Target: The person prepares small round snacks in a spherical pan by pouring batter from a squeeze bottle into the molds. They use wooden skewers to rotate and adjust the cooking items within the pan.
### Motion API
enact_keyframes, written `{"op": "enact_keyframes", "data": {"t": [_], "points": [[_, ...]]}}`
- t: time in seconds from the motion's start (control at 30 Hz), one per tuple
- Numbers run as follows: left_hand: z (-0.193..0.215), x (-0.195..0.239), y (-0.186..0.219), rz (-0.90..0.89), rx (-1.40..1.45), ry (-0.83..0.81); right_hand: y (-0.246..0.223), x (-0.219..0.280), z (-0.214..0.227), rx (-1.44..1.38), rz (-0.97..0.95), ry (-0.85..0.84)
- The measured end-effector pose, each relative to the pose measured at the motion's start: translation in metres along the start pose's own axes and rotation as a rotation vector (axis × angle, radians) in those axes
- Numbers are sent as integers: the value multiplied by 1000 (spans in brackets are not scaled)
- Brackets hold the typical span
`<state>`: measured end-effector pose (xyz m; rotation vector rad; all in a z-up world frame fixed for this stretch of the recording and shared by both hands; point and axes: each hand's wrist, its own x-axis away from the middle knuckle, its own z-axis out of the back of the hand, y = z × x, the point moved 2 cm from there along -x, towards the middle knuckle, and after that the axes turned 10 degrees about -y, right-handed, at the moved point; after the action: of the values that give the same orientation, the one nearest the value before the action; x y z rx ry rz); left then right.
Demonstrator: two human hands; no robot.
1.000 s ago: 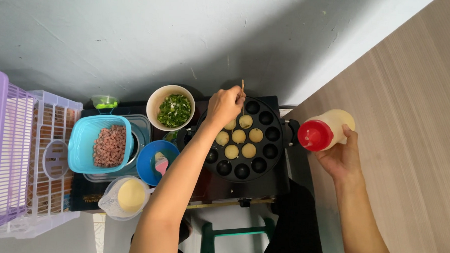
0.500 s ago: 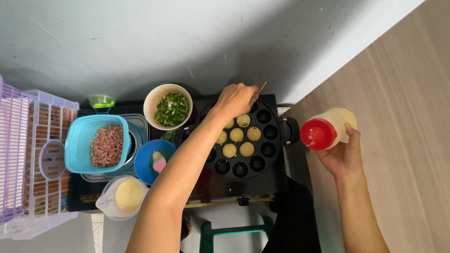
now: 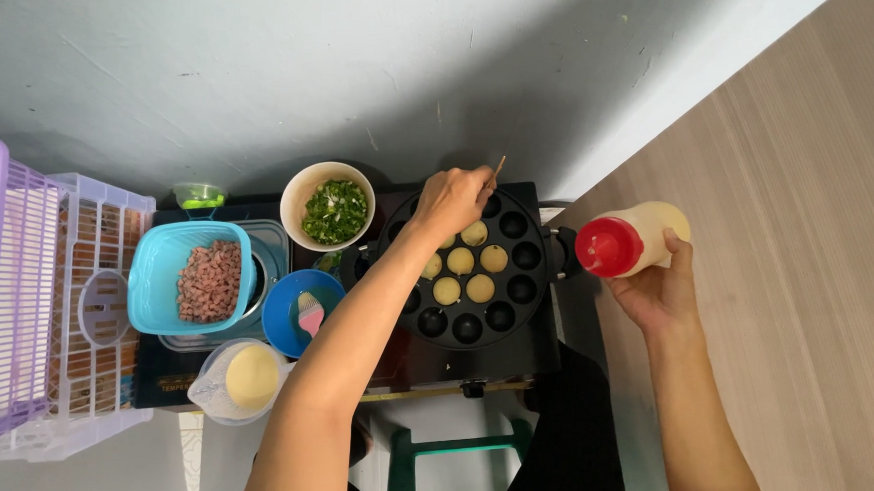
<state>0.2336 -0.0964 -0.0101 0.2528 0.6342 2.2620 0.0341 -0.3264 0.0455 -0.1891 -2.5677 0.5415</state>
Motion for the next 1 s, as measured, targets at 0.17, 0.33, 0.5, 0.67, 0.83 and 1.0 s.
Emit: {"op": "enact_keyframes", "data": {"t": [0.17, 0.33, 0.5, 0.67, 0.83, 1.0], "points": [[16, 18, 12, 11, 83, 16, 2, -8, -5, 48, 3, -15], [21, 20, 0, 46, 85, 93, 5, -14, -2, 30, 3, -20], [7, -2, -25, 197, 130, 79, 7, -11, -7, 85, -4, -22], [11, -20, -44, 286, 171, 37, 2, -7, -7, 86, -3, -18], [37, -10, -28, 286, 224, -9, -2, -3, -6, 87, -1, 8], [49, 2, -27, 235, 343, 55, -6, -4, 6, 59, 15, 37]]}}
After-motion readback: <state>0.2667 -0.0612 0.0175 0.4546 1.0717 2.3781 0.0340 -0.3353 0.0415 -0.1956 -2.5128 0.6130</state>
